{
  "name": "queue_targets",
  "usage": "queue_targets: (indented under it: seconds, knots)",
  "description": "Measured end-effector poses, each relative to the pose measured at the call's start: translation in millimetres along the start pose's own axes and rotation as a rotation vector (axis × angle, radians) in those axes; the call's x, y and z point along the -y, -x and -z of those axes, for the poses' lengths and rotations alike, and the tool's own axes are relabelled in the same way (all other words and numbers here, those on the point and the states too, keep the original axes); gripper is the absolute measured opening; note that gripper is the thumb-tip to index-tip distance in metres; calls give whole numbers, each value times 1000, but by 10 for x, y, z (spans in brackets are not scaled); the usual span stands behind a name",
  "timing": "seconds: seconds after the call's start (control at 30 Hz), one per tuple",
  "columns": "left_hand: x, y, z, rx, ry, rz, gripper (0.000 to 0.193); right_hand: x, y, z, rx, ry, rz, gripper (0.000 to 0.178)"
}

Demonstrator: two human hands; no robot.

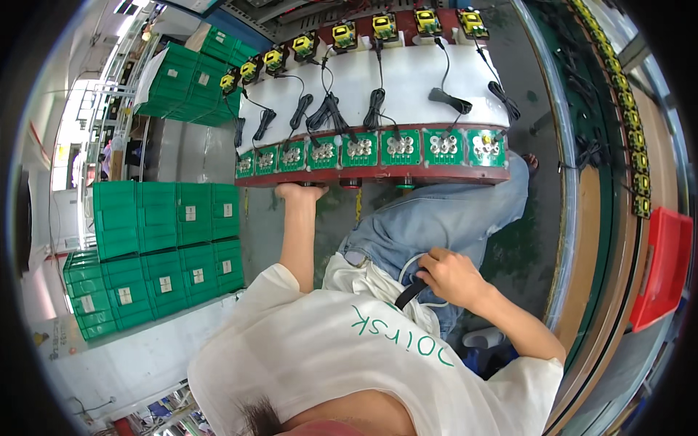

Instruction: Connecting wiring harnesses and components to circuit boards on an assembly line.

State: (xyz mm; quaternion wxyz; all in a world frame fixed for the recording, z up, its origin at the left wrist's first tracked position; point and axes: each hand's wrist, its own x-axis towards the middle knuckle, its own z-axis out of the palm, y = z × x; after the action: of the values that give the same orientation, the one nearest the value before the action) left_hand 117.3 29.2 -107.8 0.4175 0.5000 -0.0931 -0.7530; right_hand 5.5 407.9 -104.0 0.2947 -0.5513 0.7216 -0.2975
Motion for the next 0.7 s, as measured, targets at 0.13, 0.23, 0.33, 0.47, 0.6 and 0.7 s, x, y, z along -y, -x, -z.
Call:
queue_targets:
  seconds: [0.13,0.23,0.33,0.47,0.6,0.7]
  knots:
    - [62,182,-34,-61,4,21,41,-67,26,-5,25,15,48,12]
    - [52,-27,262,-99,-102,-142,39,52,-225,235,-106,39,66,13]
    - [238,-106,751,-237,-522,-872,32,484,-724,761,-365,145,16,22]
    - [123,965,11,362,-1189,-1186,38,409,-1557,953,-695,585,-26,43]
    - [313,1085,-694,589,-1658,-1406,42,214,-1970,876,-605,748,-101,38]
    - [307,972,-797,622,-1822,-1390,42,215,-1988,889,-608,770,-56,34]
